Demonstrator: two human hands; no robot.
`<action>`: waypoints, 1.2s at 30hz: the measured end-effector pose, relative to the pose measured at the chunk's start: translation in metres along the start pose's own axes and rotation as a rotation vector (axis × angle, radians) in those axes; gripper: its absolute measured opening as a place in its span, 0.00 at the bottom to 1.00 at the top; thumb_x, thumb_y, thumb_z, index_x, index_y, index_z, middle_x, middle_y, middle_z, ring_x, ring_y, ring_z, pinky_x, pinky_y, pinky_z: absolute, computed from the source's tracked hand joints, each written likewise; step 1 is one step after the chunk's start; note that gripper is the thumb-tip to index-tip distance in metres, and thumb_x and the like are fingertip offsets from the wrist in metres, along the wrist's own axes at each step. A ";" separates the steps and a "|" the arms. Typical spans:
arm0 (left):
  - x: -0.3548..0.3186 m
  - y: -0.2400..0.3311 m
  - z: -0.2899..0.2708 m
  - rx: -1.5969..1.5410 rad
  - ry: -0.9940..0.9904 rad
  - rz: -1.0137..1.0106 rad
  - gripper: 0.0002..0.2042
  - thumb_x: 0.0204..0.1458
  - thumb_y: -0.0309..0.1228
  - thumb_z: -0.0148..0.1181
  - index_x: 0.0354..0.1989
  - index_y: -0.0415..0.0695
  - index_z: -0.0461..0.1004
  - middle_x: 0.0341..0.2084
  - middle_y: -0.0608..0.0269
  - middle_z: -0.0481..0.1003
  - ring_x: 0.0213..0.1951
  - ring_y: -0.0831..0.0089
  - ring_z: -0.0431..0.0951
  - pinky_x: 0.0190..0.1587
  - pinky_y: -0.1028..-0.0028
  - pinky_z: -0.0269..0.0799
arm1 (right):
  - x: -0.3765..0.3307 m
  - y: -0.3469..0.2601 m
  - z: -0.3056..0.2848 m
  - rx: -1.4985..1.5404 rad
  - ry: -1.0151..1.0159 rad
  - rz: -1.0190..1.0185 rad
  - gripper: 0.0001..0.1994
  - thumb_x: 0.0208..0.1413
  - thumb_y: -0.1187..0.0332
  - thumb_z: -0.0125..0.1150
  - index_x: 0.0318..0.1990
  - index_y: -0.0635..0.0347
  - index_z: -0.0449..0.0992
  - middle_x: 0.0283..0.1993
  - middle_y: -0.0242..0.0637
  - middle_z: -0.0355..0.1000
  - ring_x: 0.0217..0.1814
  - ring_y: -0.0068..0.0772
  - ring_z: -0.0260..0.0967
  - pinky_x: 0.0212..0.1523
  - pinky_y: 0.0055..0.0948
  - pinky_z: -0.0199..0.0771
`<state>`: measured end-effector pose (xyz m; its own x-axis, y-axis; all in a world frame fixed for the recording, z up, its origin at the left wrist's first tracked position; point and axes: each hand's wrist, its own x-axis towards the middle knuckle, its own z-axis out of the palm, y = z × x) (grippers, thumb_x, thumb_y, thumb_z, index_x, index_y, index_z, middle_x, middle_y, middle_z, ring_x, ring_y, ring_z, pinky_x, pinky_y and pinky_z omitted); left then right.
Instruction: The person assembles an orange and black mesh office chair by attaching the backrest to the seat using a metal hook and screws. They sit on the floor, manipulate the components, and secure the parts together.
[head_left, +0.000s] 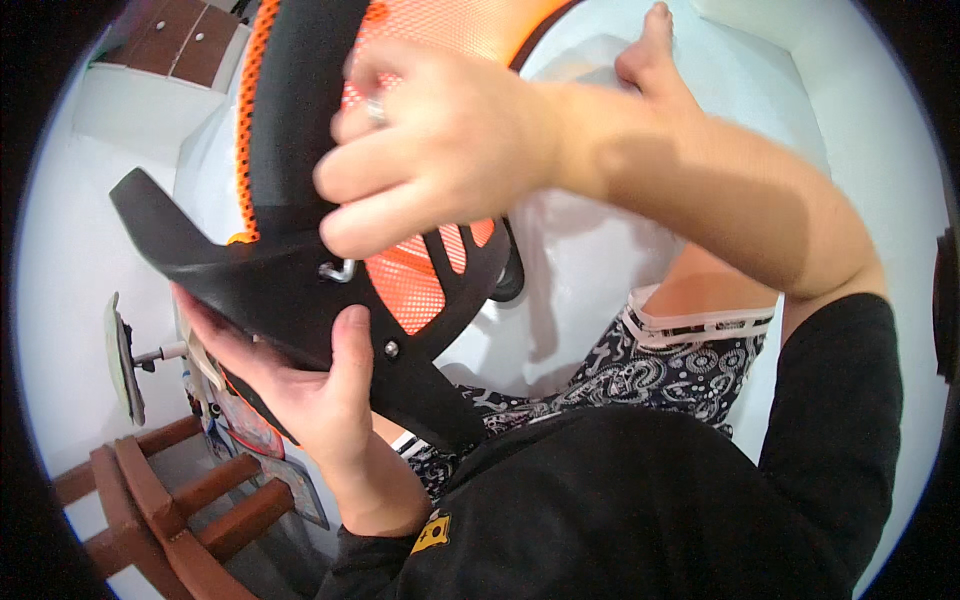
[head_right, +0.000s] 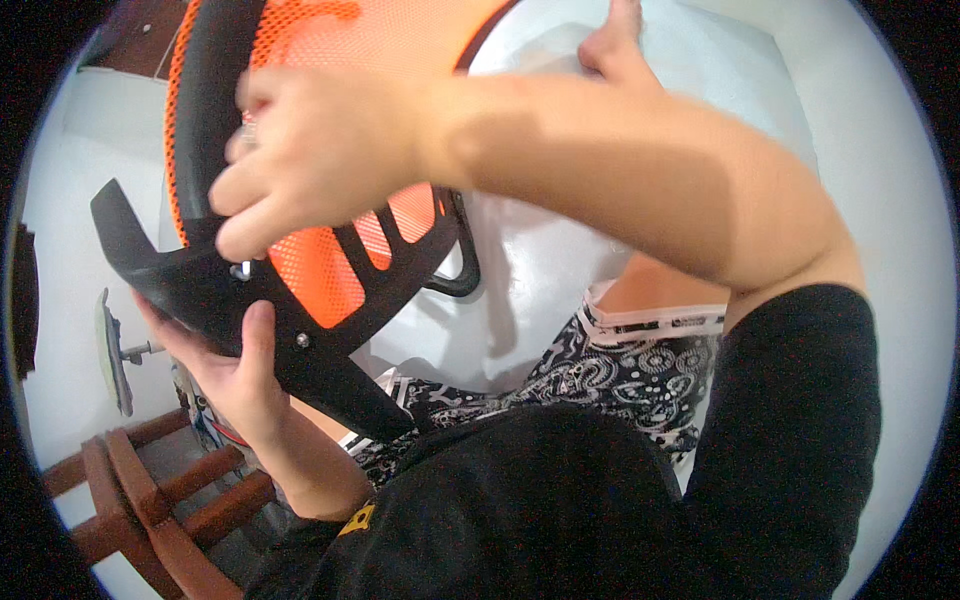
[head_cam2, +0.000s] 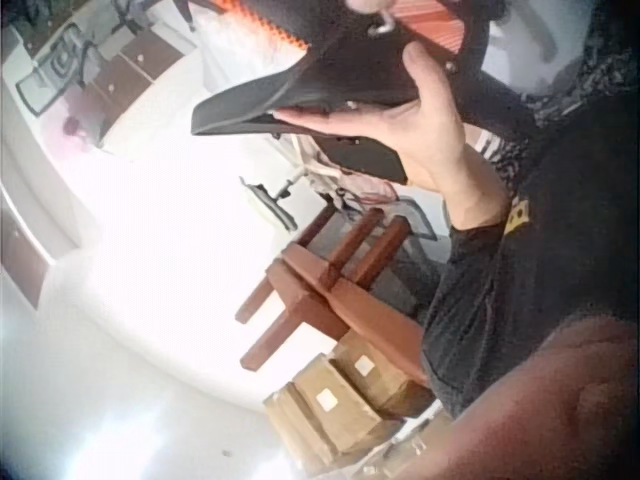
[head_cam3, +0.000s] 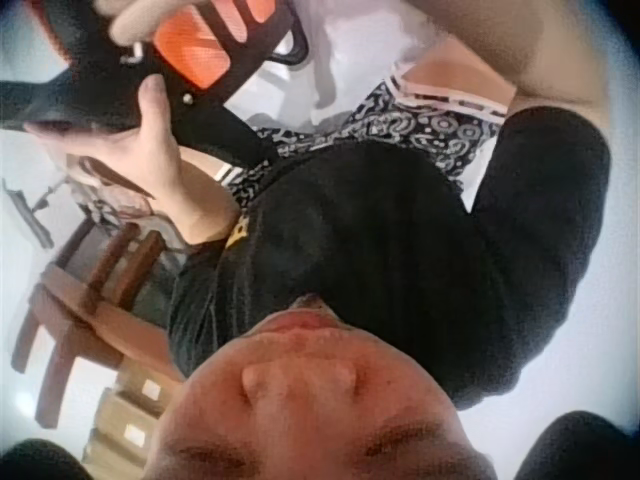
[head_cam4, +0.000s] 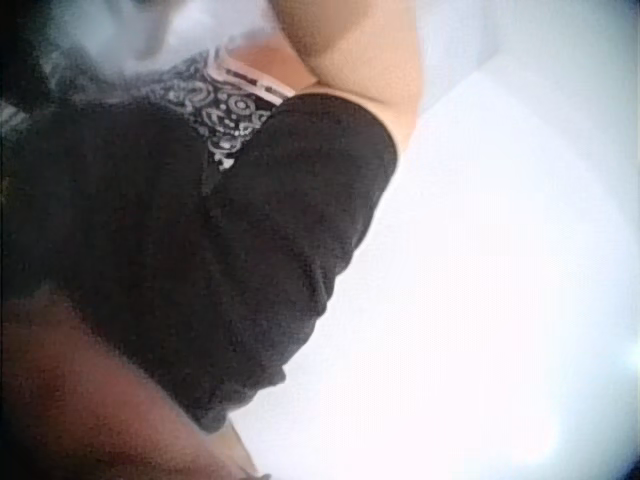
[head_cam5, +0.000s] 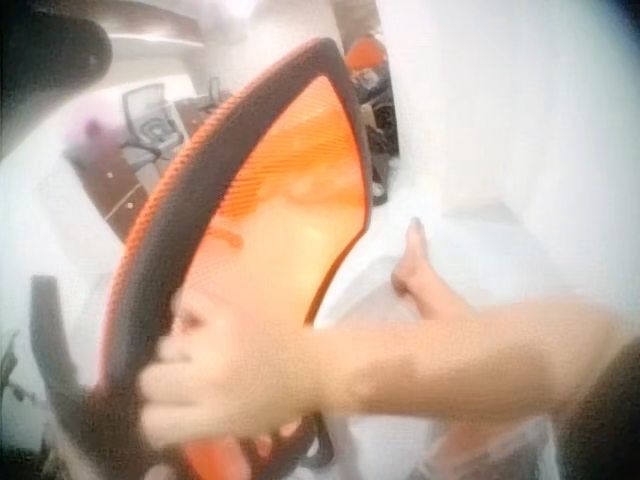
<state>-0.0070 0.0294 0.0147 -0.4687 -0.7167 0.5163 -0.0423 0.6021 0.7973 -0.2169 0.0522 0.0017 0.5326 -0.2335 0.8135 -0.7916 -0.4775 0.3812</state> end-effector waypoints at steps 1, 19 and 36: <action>0.000 0.002 0.002 -0.009 0.011 -0.009 0.46 0.38 0.19 0.63 0.66 0.40 0.39 0.60 0.51 0.55 0.59 0.62 0.58 0.62 0.65 0.48 | -0.008 -0.006 0.004 0.062 0.057 0.071 0.08 0.37 0.62 0.57 0.28 0.45 0.69 0.25 0.22 0.58 0.22 0.22 0.60 0.32 0.28 0.60; -0.001 0.019 -0.014 -0.271 0.092 -0.215 0.39 0.36 0.18 0.64 0.60 0.29 0.50 0.53 0.49 0.64 0.52 0.64 0.69 0.55 0.70 0.62 | -0.214 -0.128 0.128 1.025 0.892 2.492 0.17 0.63 0.54 0.36 0.54 0.52 0.58 0.52 0.39 0.66 0.45 0.37 0.66 0.38 0.38 0.66; 0.051 -0.104 -0.063 -0.729 0.118 -0.289 0.19 0.51 0.39 0.57 0.48 0.42 0.69 0.42 0.62 0.73 0.44 0.66 0.74 0.48 0.62 0.69 | 0.021 0.094 -0.169 -0.012 0.449 1.523 0.25 0.60 0.47 0.41 0.46 0.63 0.67 0.40 0.51 0.70 0.43 0.46 0.67 0.45 0.39 0.65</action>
<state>0.0290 -0.0918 -0.0220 -0.4291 -0.8666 0.2546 0.4595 0.0332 0.8876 -0.3312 0.1457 0.1292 -0.8534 -0.2077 0.4780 -0.4822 -0.0335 -0.8754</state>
